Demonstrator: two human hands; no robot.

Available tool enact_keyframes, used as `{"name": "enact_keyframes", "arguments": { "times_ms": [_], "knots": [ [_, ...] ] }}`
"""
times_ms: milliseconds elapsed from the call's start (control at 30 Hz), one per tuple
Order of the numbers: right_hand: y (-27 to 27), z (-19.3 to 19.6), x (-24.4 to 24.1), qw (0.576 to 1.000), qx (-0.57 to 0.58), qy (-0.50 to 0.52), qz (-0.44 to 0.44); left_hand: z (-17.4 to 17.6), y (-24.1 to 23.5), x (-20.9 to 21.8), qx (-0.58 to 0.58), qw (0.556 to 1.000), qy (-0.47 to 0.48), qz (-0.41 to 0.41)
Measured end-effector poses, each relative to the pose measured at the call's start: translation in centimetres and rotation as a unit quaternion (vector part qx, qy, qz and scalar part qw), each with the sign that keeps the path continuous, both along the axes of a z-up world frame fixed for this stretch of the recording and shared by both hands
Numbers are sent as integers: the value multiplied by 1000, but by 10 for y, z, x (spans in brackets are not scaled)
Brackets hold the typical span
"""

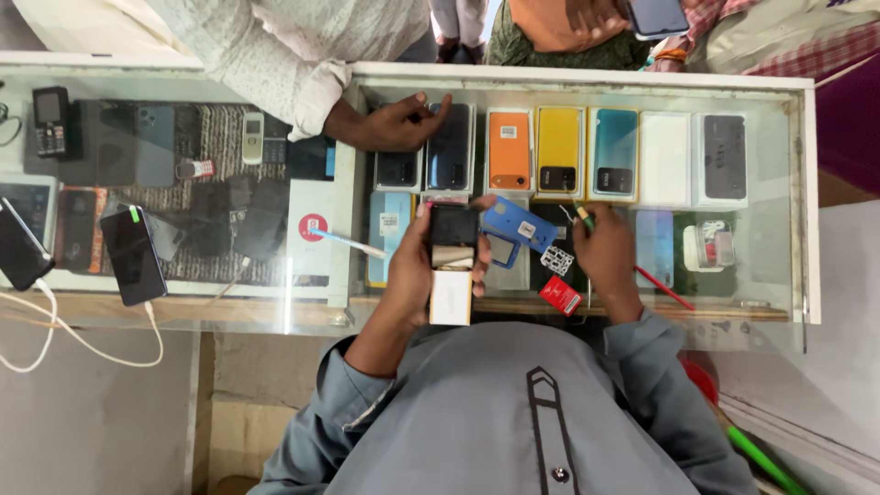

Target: The person disassembles a mobile phone, removes the battery, and uses a screwdriver to adjust internal components. They then reassemble the phone and test the screen by pressing buttons.

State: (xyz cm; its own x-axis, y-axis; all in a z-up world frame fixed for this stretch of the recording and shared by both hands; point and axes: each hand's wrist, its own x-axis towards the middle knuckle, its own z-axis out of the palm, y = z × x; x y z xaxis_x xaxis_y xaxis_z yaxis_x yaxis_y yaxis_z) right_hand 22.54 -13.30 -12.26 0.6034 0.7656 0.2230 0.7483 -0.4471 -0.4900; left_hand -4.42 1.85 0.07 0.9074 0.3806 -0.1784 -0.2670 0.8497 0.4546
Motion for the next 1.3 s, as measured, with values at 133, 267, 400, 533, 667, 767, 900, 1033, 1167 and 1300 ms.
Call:
{"name": "enact_keyframes", "arguments": {
  "times_ms": [133, 267, 400, 533, 667, 767, 900, 1033, 1167, 1300],
  "knots": [
    [-1, 15, -13, 1000, 20, -18, -13, 25, -8, 16, 27, 999, 20, -29],
    [1, 32, -13, 994, 64, -87, -14, 36, -11, 25, 6, 997, -36, -61],
    [-3, 38, -5, 991, 132, 21, -24, 33, -8, 27, 0, 1000, 1, -15],
    [-18, 35, -3, 977, 139, 142, -78, 27, 13, 13, 13, 998, 21, 59],
    [-54, 28, -12, 988, 36, 109, -101, 20, 24, -13, 67, 991, 19, 116],
    [-69, 16, -21, 993, 27, 98, -68, 21, 27, -17, 50, 991, 22, 125],
    [-78, -14, -33, 996, -6, 64, -69, 25, 18, -6, 24, 996, 30, 85],
    [-77, -30, -29, 989, -112, 19, -91, 34, 2, 21, -21, 999, -3, 28],
    [-78, -34, -11, 976, -176, 74, -103, 52, -11, 33, 22, 999, -37, -20],
    [-88, -29, 2, 970, -89, 179, -138, 65, -16, 40, 32, 996, -62, -55]
  ]
}}
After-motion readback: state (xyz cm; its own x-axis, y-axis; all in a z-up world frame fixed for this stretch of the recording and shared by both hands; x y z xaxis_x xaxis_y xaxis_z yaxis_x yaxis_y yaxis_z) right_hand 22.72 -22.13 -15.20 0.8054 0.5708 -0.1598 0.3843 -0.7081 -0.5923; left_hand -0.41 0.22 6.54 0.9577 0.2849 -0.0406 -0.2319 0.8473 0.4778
